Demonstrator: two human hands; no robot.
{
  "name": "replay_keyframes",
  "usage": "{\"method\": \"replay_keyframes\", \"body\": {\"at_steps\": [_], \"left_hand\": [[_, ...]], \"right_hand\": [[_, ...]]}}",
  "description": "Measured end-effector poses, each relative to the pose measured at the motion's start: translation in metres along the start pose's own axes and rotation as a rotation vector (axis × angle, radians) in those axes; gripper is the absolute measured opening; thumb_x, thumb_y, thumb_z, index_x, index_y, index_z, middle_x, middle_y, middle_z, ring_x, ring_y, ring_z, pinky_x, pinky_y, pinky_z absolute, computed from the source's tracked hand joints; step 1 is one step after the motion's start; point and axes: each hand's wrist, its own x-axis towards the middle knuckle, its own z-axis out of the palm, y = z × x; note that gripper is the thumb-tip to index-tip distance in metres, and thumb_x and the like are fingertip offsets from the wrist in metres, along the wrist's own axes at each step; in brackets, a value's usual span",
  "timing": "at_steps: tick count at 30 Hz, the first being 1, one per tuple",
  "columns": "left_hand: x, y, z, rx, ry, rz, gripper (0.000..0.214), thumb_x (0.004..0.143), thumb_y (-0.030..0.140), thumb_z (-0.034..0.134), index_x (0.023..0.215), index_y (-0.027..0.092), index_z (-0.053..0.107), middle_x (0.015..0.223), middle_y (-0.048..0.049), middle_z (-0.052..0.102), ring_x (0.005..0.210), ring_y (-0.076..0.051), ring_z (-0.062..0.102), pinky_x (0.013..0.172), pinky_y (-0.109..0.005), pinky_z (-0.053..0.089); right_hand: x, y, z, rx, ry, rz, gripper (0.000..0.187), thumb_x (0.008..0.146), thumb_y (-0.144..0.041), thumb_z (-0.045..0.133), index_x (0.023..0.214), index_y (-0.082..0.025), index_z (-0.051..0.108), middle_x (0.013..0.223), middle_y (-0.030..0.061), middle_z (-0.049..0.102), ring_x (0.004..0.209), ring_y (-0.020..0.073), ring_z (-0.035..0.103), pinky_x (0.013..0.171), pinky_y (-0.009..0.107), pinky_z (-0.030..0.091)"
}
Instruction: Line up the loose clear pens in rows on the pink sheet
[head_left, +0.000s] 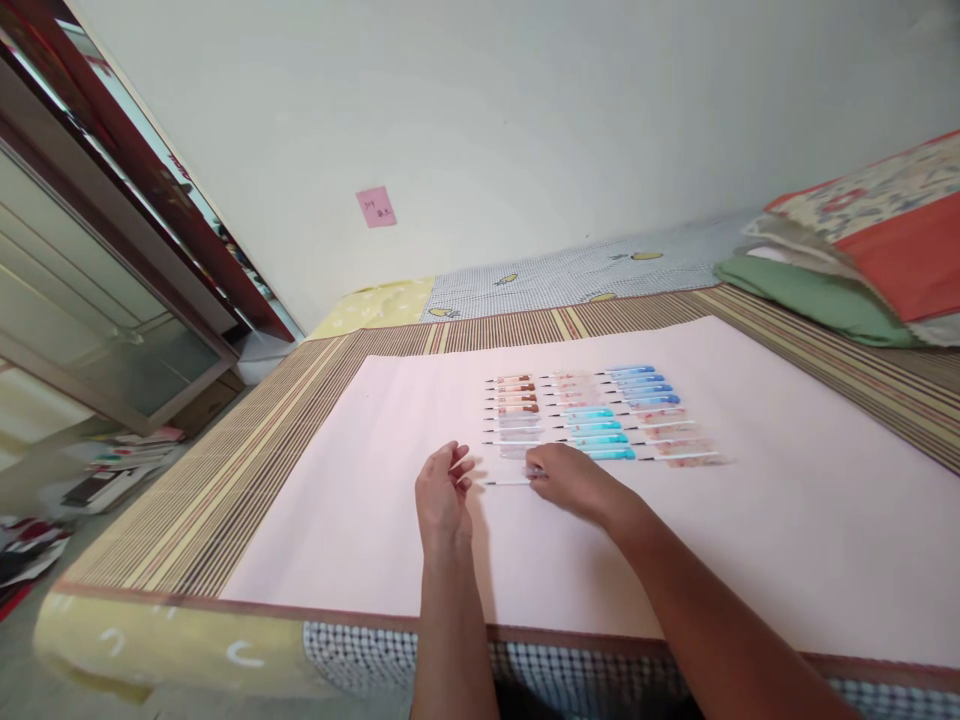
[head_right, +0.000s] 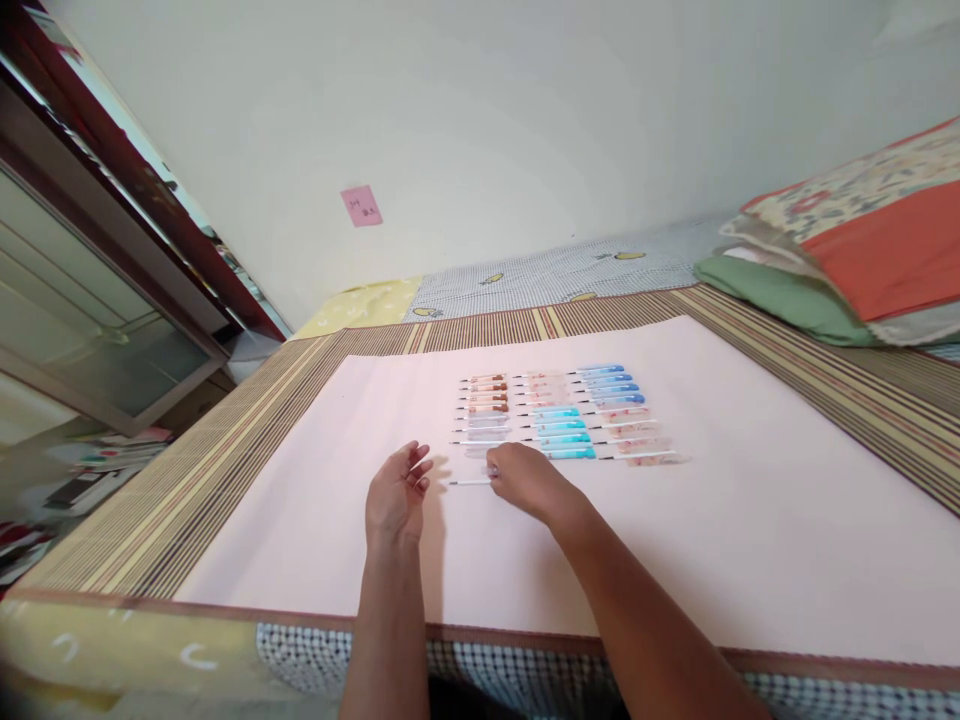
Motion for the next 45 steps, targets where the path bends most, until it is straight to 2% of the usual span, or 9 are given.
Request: {"method": "replay_keyframes", "body": {"at_steps": [5,17,34,45], "left_hand": [[0.001,-0.001,0.000,0.007,-0.006,0.001,0.022,0.070,0.024,0.073,0.087,0.012,0.071,0.087,-0.0091,0.072,0.063,-0.011,0.062,0.051,-0.020,0.039],[0.000,-0.001,-0.001,0.007,-0.012,0.009,0.023,0.070,0.025,0.072,0.089,0.011,0.071,0.088,-0.0087,0.072,0.063,-0.010,0.062,0.051,-0.020,0.039],[-0.002,-0.003,0.002,0.010,-0.020,0.011,0.023,0.069,0.025,0.072,0.087,0.012,0.071,0.087,-0.0090,0.071,0.063,-0.011,0.062,0.050,-0.020,0.038],[-0.002,-0.005,0.002,0.023,-0.029,0.009,0.023,0.070,0.026,0.072,0.088,0.012,0.071,0.087,-0.0087,0.072,0.063,-0.011,0.062,0.051,-0.020,0.038]], "right_hand": [[0.010,0.003,0.010,-0.043,0.120,0.038,0.012,0.083,-0.013,0.051,0.074,-0.020,0.051,0.082,0.0021,0.063,0.070,0.0134,0.047,0.060,0.026,0.025],[0.016,0.007,0.023,-0.095,0.187,0.048,0.008,0.087,-0.015,0.052,0.085,-0.020,0.058,0.092,0.0043,0.068,0.076,0.0157,0.058,0.062,0.028,0.026],[0.019,0.011,0.028,-0.127,0.225,0.034,0.008,0.089,-0.017,0.051,0.083,-0.020,0.057,0.092,0.0032,0.068,0.074,0.0148,0.058,0.061,0.028,0.025],[0.020,0.005,0.029,-0.139,0.243,0.076,0.010,0.088,-0.018,0.049,0.082,-0.021,0.056,0.085,0.0030,0.067,0.071,0.0148,0.057,0.059,0.029,0.023]]}}
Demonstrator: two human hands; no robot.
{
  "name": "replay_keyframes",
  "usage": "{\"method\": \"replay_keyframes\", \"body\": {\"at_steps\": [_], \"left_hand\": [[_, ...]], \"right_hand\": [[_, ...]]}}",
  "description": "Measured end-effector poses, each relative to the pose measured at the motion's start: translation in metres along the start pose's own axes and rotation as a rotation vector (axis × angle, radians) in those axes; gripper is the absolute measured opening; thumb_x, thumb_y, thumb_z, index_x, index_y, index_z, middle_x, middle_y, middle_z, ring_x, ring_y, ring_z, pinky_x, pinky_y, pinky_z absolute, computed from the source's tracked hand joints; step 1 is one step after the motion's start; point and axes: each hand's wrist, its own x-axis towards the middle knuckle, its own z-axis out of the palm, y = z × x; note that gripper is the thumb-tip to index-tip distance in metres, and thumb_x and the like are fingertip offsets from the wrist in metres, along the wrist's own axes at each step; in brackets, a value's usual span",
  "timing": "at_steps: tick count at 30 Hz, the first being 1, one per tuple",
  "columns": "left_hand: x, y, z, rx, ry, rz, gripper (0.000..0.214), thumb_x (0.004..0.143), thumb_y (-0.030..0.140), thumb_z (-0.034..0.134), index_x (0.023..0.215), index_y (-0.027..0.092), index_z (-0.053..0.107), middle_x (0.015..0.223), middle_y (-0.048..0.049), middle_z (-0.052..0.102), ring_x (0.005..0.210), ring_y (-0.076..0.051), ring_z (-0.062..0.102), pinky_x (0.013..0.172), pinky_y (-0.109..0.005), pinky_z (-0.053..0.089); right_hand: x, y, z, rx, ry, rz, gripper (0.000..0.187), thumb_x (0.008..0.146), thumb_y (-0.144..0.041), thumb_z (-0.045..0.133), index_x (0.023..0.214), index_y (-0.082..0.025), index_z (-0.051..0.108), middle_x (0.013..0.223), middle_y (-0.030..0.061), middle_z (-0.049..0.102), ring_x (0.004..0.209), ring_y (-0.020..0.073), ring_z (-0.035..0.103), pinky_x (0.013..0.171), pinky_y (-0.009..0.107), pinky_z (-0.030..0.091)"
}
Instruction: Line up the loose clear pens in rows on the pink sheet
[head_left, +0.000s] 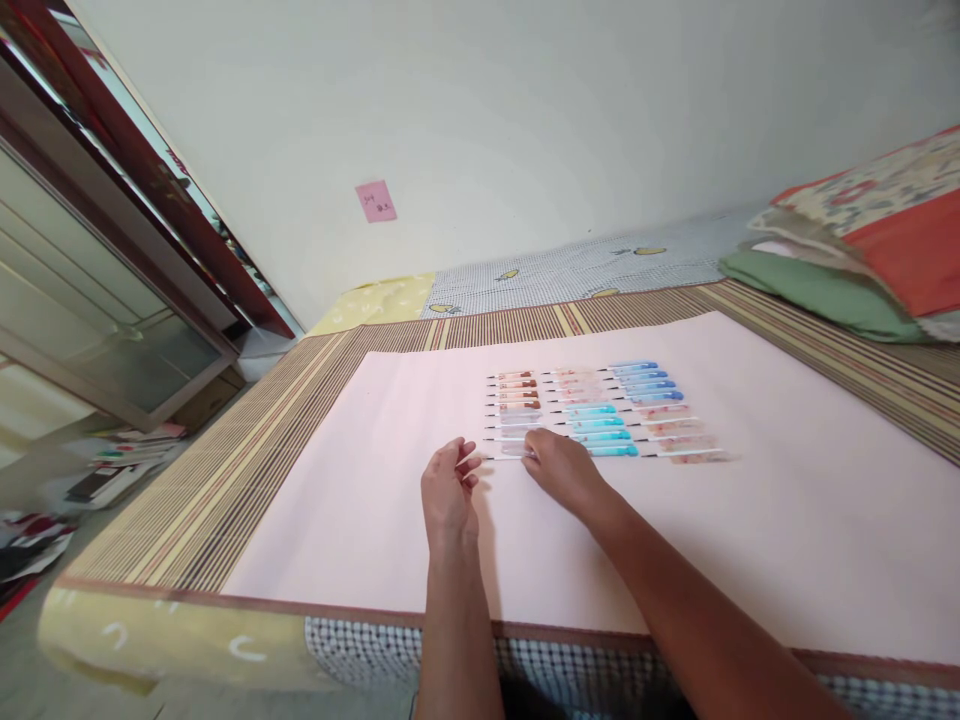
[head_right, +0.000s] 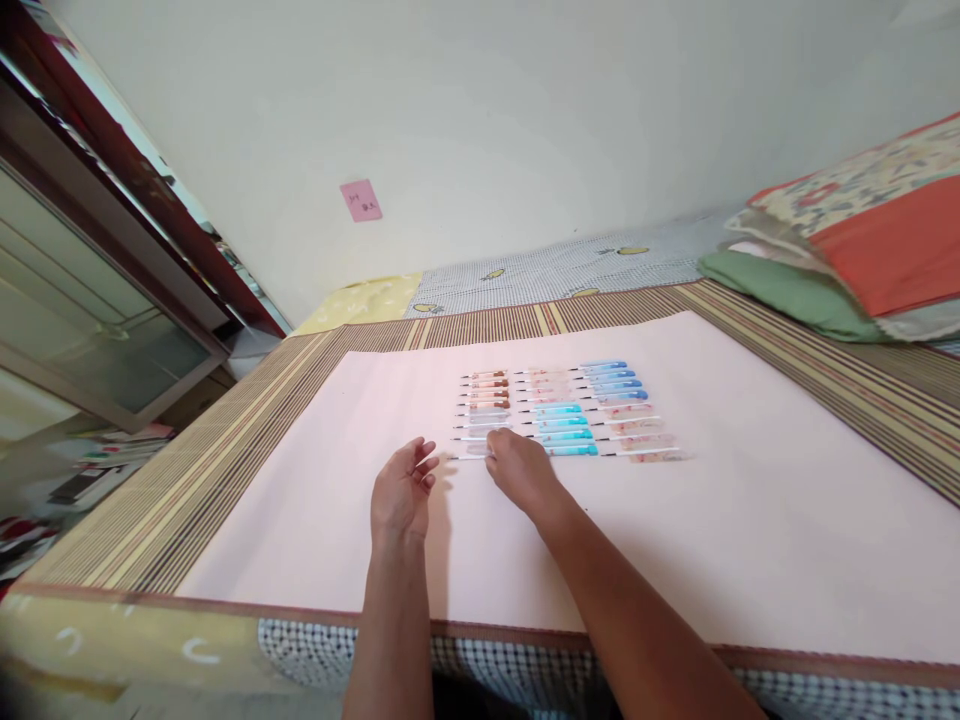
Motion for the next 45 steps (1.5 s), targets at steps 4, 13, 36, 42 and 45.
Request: {"method": "replay_keyframes", "body": {"at_steps": [4,13,36,42,45], "left_hand": [[-0.001,-0.001,0.000,-0.002,-0.007,-0.007,0.024,0.070,0.026,0.072,0.089,0.012,0.071,0.087,-0.0087,0.072,0.063,-0.011,0.062,0.051,-0.020,0.039],[-0.001,-0.002,0.000,0.001,-0.016,-0.009,0.024,0.070,0.027,0.073,0.089,0.013,0.071,0.090,-0.0088,0.072,0.065,-0.010,0.062,0.053,-0.020,0.039],[0.001,-0.003,0.000,-0.029,-0.028,-0.026,0.023,0.069,0.026,0.073,0.087,0.011,0.071,0.085,-0.0088,0.072,0.061,-0.010,0.061,0.049,-0.019,0.039],[0.002,-0.002,0.001,-0.032,-0.024,-0.024,0.023,0.068,0.026,0.073,0.086,0.011,0.071,0.083,-0.0085,0.072,0.059,-0.010,0.062,0.048,-0.019,0.038],[0.001,-0.002,0.000,-0.033,-0.027,-0.027,0.023,0.068,0.026,0.073,0.086,0.011,0.071,0.083,-0.0084,0.072,0.059,-0.010,0.061,0.048,-0.019,0.037]], "right_hand": [[-0.001,-0.001,0.001,-0.011,0.004,0.023,0.011,0.090,-0.019,0.048,0.083,-0.020,0.056,0.087,0.0039,0.067,0.070,0.0149,0.057,0.059,0.029,0.023],[-0.001,-0.004,0.000,-0.024,0.003,0.053,0.011,0.091,-0.021,0.049,0.085,-0.020,0.058,0.091,0.0046,0.068,0.073,0.0153,0.059,0.059,0.029,0.024],[-0.007,0.007,-0.027,0.202,-0.119,-0.137,0.020,0.092,-0.018,0.052,0.090,-0.020,0.072,0.096,0.0051,0.061,0.087,0.0171,0.057,0.074,0.028,0.035],[-0.007,-0.001,-0.020,0.096,-0.099,-0.166,0.014,0.084,-0.011,0.063,0.094,-0.019,0.066,0.099,0.0044,0.066,0.094,0.0192,0.058,0.081,0.031,0.033],[-0.006,-0.001,-0.018,0.088,-0.097,-0.166,0.015,0.080,-0.008,0.064,0.091,-0.019,0.064,0.096,0.0034,0.066,0.090,0.0181,0.057,0.079,0.030,0.032]]}}
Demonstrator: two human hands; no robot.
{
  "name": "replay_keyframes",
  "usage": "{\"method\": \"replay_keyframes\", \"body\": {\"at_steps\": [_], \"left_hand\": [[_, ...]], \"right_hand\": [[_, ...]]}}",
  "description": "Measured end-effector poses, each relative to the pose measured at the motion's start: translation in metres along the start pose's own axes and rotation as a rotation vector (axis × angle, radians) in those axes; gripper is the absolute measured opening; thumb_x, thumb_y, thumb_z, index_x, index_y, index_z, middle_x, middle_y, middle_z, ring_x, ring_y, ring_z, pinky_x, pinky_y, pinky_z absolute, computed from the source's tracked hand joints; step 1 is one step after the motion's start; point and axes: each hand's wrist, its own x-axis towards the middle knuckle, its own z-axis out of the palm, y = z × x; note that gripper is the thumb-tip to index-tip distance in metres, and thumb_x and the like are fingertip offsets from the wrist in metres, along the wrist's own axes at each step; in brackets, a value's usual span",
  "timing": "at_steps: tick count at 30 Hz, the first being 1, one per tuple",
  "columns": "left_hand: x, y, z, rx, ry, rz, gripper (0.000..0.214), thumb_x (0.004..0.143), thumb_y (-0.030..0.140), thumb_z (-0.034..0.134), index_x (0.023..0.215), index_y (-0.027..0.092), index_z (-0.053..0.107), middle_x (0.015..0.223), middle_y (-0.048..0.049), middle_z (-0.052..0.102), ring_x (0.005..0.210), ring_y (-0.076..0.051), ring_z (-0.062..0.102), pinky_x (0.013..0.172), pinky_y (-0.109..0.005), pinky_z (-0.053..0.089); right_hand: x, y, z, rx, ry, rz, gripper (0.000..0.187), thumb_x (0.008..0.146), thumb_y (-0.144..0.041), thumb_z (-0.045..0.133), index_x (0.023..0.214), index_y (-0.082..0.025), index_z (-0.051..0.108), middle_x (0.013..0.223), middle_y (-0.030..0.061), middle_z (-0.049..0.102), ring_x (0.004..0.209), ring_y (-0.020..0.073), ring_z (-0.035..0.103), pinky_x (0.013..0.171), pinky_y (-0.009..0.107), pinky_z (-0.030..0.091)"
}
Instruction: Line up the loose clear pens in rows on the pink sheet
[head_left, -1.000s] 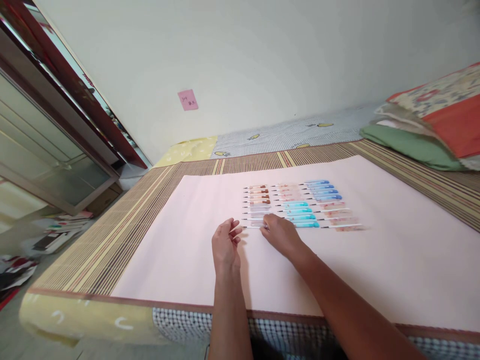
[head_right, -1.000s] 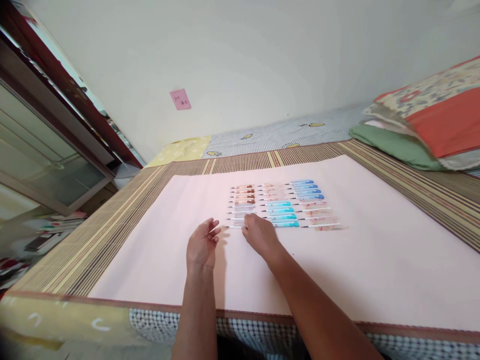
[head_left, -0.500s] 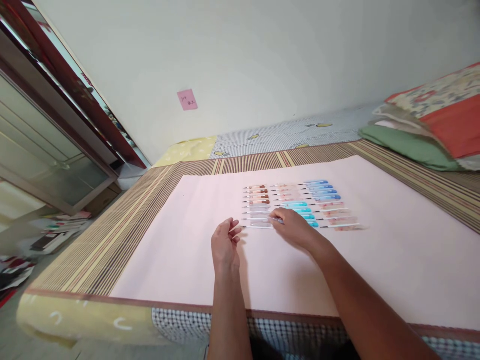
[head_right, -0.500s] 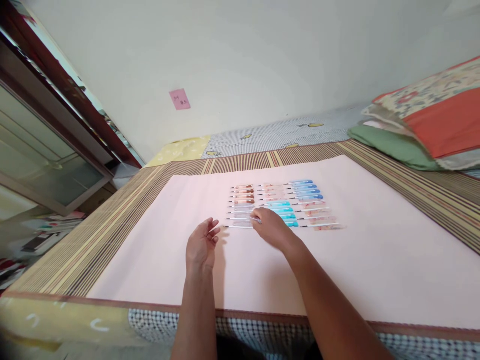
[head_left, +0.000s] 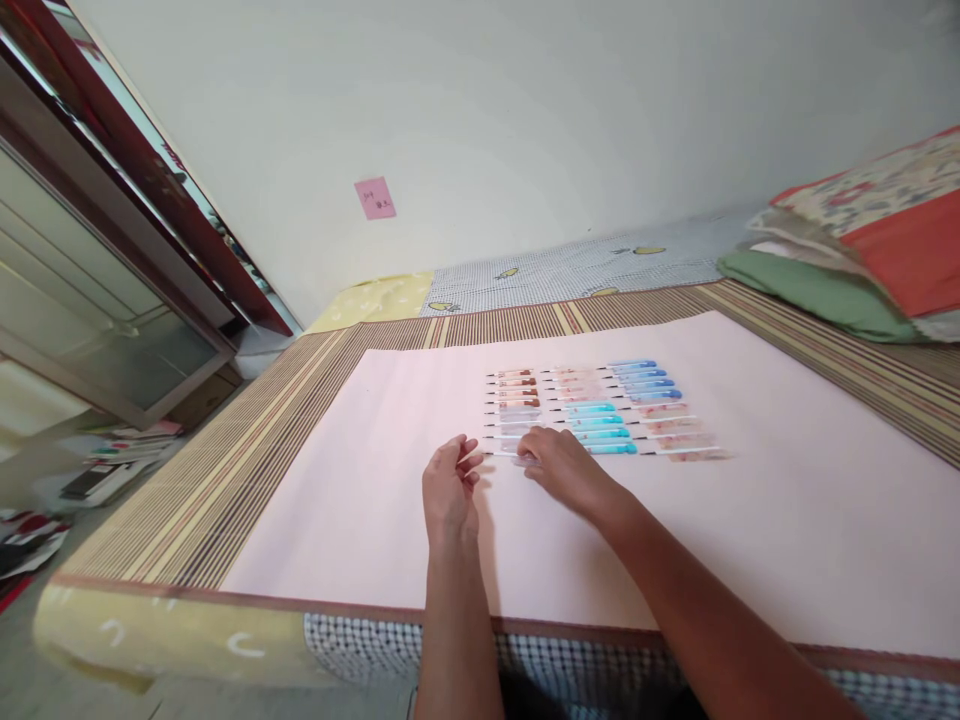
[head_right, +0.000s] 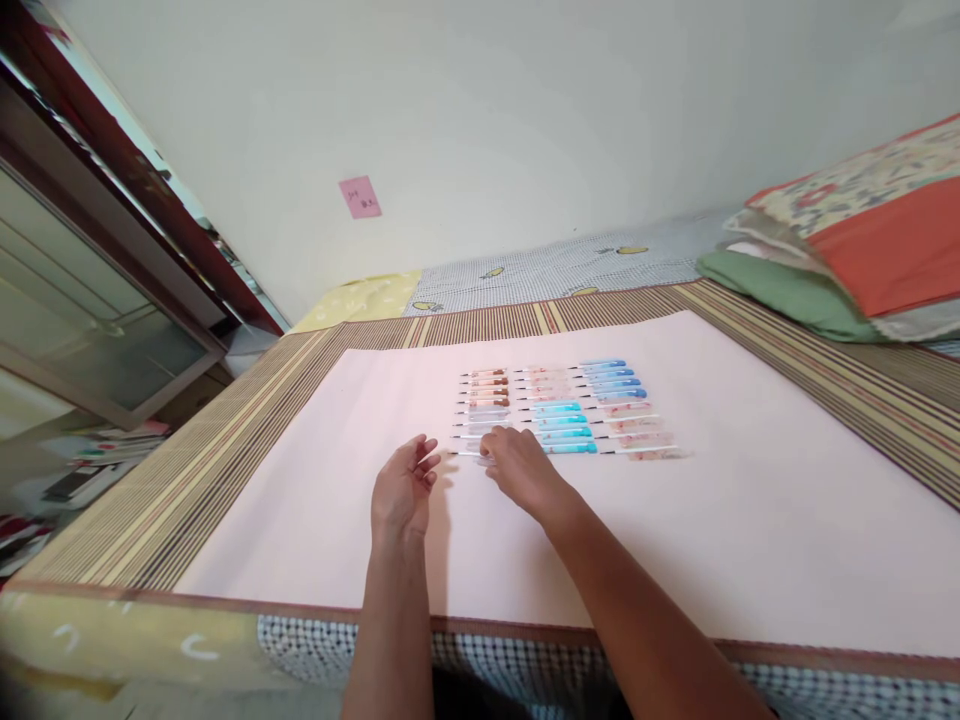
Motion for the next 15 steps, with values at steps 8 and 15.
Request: {"method": "replay_keyframes", "body": {"at_steps": [8,15], "left_hand": [[0.000,0.001,-0.003,0.015,-0.004,0.005,0.025,0.071,0.026,0.073,0.090,0.012,0.072,0.089,-0.0089,0.073,0.063,-0.010,0.063,0.050,-0.019,0.039],[-0.002,0.002,-0.001,0.014,-0.010,0.001,0.023,0.070,0.026,0.073,0.088,0.012,0.072,0.088,-0.0093,0.073,0.063,-0.010,0.063,0.051,-0.019,0.039]], "right_hand": [[-0.004,0.010,-0.009,0.145,-0.024,0.035,0.020,0.075,-0.004,0.051,0.078,-0.020,0.062,0.082,0.0004,0.065,0.074,0.0136,0.053,0.065,0.026,0.030],[-0.007,0.014,-0.008,0.130,-0.116,0.125,0.010,0.072,-0.010,0.059,0.076,-0.020,0.060,0.084,0.0015,0.065,0.075,0.0145,0.053,0.063,0.026,0.031]]}}
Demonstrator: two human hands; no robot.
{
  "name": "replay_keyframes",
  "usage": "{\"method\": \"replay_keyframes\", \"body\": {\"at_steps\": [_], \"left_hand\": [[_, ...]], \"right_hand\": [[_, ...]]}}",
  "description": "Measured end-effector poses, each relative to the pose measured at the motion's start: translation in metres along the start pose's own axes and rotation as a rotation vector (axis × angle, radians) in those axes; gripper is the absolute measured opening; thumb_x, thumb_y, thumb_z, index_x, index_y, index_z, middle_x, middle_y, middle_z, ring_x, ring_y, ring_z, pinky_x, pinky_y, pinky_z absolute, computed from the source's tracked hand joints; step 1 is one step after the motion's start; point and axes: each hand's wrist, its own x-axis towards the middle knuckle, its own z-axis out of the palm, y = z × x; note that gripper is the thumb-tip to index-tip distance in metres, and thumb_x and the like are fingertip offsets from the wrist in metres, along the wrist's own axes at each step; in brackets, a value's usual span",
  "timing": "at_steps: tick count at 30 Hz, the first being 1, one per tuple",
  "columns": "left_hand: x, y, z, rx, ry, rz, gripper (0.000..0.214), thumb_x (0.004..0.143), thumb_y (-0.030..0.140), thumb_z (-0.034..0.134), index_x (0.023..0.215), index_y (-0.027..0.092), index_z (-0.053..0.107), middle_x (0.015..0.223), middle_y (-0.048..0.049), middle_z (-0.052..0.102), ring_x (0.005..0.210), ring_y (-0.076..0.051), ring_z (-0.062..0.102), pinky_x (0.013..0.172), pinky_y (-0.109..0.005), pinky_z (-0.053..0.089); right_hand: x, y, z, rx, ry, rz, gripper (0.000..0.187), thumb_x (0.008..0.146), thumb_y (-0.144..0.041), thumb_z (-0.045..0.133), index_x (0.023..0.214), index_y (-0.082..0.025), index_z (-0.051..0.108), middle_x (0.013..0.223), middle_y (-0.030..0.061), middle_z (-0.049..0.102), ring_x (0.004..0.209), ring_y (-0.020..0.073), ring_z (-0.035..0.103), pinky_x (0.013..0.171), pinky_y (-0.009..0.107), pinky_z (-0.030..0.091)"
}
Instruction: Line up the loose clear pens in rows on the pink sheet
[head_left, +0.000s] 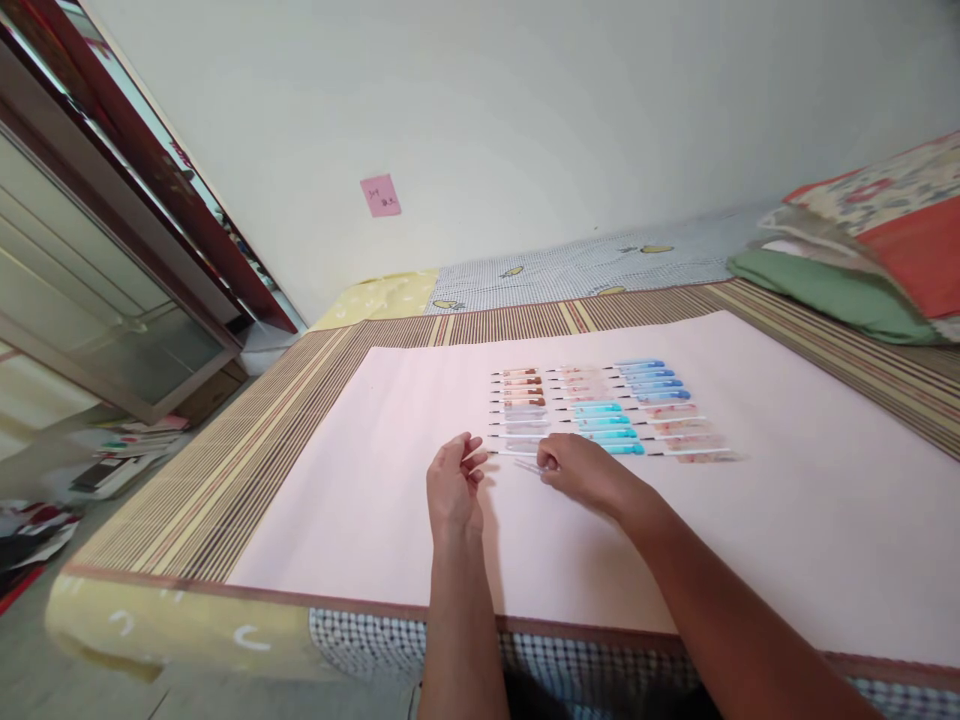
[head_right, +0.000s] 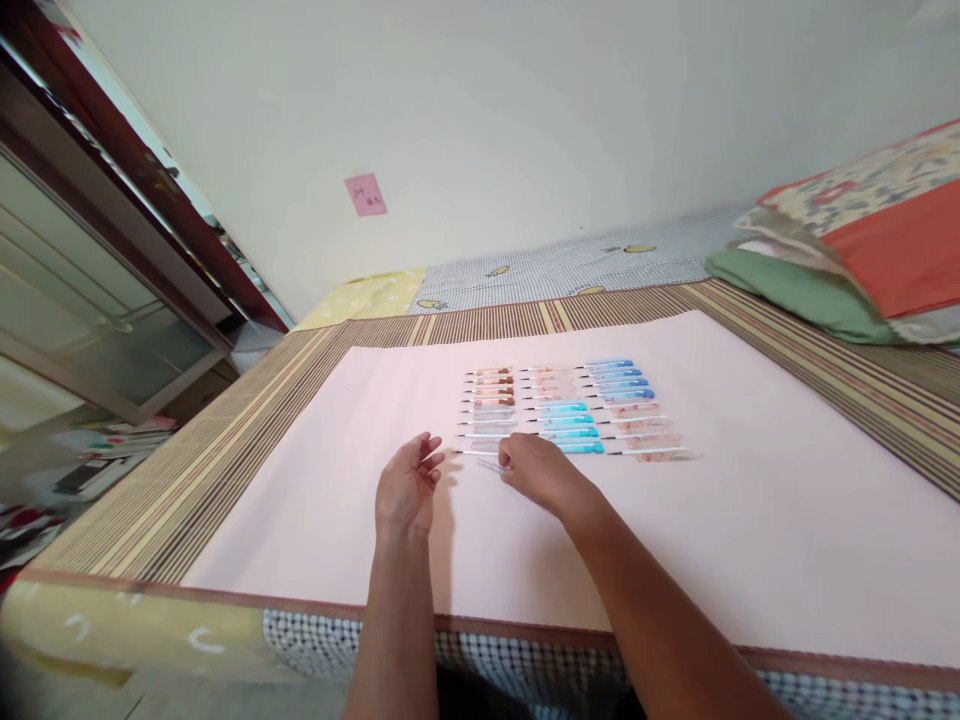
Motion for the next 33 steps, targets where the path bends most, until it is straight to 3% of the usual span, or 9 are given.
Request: {"method": "replay_keyframes", "body": {"at_steps": [14,24,33], "left_hand": [[0.000,-0.001,0.000,-0.016,-0.004,-0.004,0.022,0.071,0.026,0.073,0.089,0.012,0.072,0.088,-0.0095,0.073,0.063,-0.010,0.062,0.050,-0.018,0.039],[-0.001,0.000,0.000,-0.016,-0.006,-0.010,0.022,0.073,0.026,0.071,0.089,0.011,0.072,0.089,-0.0093,0.072,0.063,-0.010,0.062,0.051,-0.019,0.039],[-0.002,0.000,0.001,-0.022,-0.013,-0.006,0.023,0.072,0.027,0.071,0.089,0.011,0.071,0.087,-0.0089,0.072,0.062,-0.010,0.062,0.051,-0.020,0.038]], "right_hand": [[0.001,-0.011,0.005,-0.031,0.095,-0.027,0.017,0.077,-0.006,0.055,0.073,-0.020,0.048,0.082,-0.0013,0.058,0.068,0.0117,0.046,0.061,0.028,0.023],[0.005,-0.015,0.009,-0.179,0.136,-0.084,0.022,0.078,-0.001,0.048,0.081,-0.019,0.060,0.088,0.0032,0.062,0.074,0.0148,0.049,0.065,0.028,0.026],[0.005,-0.017,0.011,-0.242,0.159,-0.084,0.021,0.080,-0.001,0.047,0.076,-0.019,0.057,0.083,0.0029,0.060,0.070,0.0148,0.046,0.063,0.029,0.023]]}}
